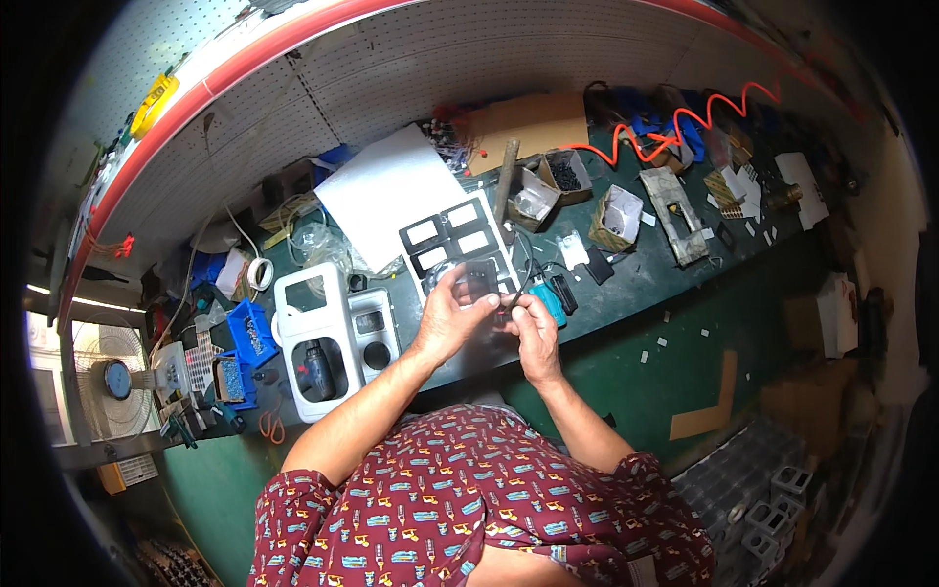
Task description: The person assembles a white plastic housing by inserting a black rectangular component, applying adhesive with a glue gun, and securing the parts. They handle the housing, a black component, and a glue gun, then place the assembled unit into a box.
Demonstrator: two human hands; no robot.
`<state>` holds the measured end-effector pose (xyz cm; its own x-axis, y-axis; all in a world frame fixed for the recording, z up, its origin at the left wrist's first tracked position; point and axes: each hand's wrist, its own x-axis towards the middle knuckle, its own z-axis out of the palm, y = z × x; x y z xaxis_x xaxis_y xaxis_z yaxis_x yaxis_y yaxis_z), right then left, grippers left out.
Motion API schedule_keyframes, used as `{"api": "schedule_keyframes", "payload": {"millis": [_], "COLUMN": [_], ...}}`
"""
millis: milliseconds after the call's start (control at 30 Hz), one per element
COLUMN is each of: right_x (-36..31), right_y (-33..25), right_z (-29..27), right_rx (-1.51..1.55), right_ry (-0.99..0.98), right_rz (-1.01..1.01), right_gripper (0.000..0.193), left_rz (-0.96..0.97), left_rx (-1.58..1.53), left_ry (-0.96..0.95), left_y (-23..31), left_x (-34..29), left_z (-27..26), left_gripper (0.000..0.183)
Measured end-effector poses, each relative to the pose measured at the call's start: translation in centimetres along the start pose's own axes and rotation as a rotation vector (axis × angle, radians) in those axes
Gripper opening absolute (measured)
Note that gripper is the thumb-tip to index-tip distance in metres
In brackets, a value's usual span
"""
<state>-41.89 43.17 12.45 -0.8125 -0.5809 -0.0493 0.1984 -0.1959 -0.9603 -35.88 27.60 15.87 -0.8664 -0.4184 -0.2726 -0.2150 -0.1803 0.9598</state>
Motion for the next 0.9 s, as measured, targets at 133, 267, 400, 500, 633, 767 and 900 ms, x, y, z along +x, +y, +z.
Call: {"api": "schedule_keyframes", "payload": {"millis": [133,267,400,500,633,767,900], "right_x": [1.1,1.8,1.9,1.7,1.4,0.7,0.4], "right_y": [-0.8,-1.9,-2.3,-2.3,-2.4,-3.1,-4.0], "right_z": [0.0,0.7,1.3,1.7,1.7,2.6,3.4], "right_rx": [-0.008,0.086,-0.007,-0.061,-0.122,-0.13,-0.138], "right_ry": [-0.096,-0.247,-0.283,-0.338,-0.429,-0.449,-0.444], "right_rz": [0.104,0.205,0.245,0.24,0.276,0.303,0.286], "right_gripper": [0.036,0.048,0.057,0.057,0.05,0.047,0.041], "left_rz": [-0.056,-0.156,-0.142,-0.182,-0.187,-0.139,-0.12], "left_rx": [-0.083,-0.141,-0.171,-0.153,-0.097,0.105,0.187], "left_ry": [-0.029,0.001,0.013,0.034,-0.048,-0.129,-0.114], "left_y": [0.7,1.3,0.7,-0.3,-0.5,0.3,-0.3], "left_x": [-1.3,-2.3,-2.9,-2.9,-3.6,-4.3,-4.4], "left_z": [-0.8,-1.3,-2.1,-3.0,-4.2,-5.4,-6.0], "left_gripper": [0.075,0.071,0.062,0.056,0.065,0.063,0.063]}}
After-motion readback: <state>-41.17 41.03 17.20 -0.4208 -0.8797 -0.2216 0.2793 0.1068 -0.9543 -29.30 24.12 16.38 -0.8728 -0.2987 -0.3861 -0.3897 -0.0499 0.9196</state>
